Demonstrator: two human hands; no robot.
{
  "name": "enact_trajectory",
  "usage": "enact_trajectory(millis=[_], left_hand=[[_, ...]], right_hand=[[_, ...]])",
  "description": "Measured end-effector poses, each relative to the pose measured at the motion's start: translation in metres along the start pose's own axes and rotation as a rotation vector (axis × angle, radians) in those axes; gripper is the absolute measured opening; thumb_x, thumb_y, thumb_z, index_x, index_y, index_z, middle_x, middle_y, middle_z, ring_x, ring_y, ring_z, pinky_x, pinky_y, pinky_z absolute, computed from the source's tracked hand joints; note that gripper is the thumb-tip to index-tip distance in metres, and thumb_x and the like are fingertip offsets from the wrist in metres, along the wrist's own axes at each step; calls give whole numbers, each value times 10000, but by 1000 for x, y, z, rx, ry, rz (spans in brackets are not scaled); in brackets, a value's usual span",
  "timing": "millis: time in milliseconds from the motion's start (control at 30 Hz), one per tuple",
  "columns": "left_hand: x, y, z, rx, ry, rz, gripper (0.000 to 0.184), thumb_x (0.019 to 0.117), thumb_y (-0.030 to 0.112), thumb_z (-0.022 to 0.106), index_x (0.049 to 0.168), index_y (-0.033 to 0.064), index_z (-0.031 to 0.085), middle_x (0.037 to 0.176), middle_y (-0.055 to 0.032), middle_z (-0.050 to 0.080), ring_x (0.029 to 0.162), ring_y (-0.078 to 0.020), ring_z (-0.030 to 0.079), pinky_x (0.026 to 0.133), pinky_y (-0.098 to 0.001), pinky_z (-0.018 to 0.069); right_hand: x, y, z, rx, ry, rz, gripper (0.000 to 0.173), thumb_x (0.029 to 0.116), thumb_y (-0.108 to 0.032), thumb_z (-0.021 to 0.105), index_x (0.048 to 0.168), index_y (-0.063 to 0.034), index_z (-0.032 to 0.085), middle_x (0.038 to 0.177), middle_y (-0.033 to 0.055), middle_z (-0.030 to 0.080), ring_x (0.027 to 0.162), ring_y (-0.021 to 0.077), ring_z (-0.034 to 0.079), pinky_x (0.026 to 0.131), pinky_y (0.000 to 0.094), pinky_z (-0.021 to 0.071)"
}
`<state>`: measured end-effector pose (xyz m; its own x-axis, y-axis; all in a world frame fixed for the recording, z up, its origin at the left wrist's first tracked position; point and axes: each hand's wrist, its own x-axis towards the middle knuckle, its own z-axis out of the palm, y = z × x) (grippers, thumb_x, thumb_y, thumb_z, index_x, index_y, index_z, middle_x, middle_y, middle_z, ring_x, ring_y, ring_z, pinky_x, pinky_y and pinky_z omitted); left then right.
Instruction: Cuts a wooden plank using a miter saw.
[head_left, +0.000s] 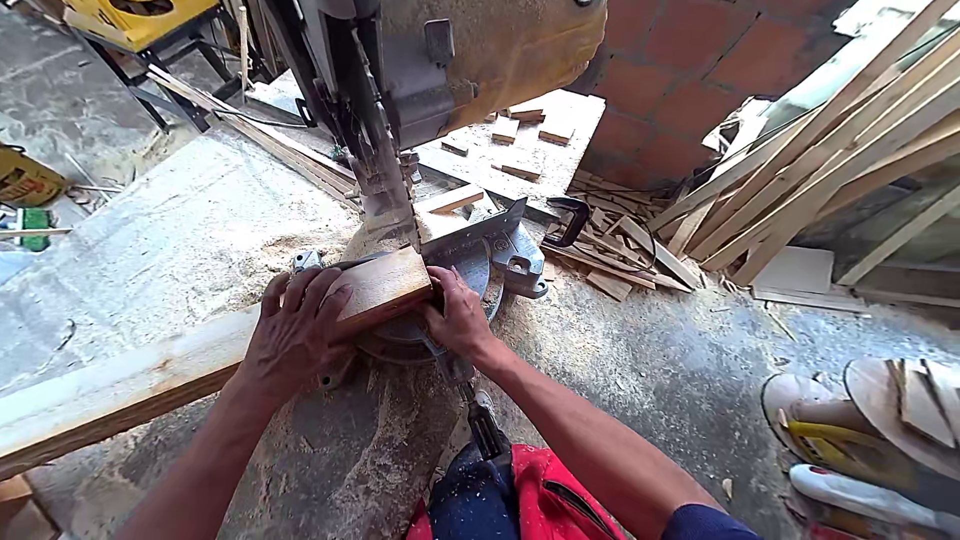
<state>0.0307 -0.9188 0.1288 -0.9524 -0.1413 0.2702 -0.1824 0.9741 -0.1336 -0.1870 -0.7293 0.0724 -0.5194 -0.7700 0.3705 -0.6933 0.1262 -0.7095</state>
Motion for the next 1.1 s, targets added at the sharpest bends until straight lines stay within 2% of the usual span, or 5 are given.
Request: enact_trajectory(millis=[267, 467, 900, 1033, 1100], left_hand=[[11, -3, 5, -20, -35, -136, 1187, 561, 576, 906, 1573, 236, 388, 1573, -186, 401, 1291, -432, 510, 1015, -605, 424], [13, -2, 7, 0, -65, -128, 1076, 615, 689, 801, 1543, 278, 443, 1471, -234, 481, 1292, -468, 492, 991, -632, 415], [13, 3, 3, 50, -37, -90, 1113, 601, 620, 856, 1559, 247, 431, 1551, -242, 404, 1338, -463, 473, 1045, -624, 397], [34, 25, 2, 46, -98, -149, 1113, 546, 616, 933, 1437, 73, 545, 1601, -239, 362, 1419, -465, 415, 1111, -676, 338], [37, 24, 9, 45, -55, -92, 1105, 577, 569, 922, 1521, 211, 474, 1588, -182, 389, 1394, -427, 434, 1087, -642, 364]], right_hand=[[4, -3, -9, -36, -40, 18, 721, 840, -216, 810, 1444, -1, 479, 1274, 113, 700, 1240, 245, 646, 1163, 482, 440], [50, 0, -31, -208, -177, -240, 1277, 613, -573, 930, 1580, -38, 292, 1583, 152, 437, 1518, 319, 334, 1271, 563, 198], [72, 2, -23, -235, -357, -432, 1156, 708, -537, 882, 1579, -34, 313, 1524, 137, 512, 1435, 267, 462, 1262, 462, 272], [70, 3, -25, -253, -386, -386, 1165, 723, -539, 879, 1593, -41, 284, 1586, 124, 450, 1507, 254, 369, 1286, 453, 201], [69, 2, -25, -253, -384, -389, 1146, 734, -531, 873, 1590, -40, 290, 1582, 122, 453, 1512, 250, 358, 1288, 444, 201]])
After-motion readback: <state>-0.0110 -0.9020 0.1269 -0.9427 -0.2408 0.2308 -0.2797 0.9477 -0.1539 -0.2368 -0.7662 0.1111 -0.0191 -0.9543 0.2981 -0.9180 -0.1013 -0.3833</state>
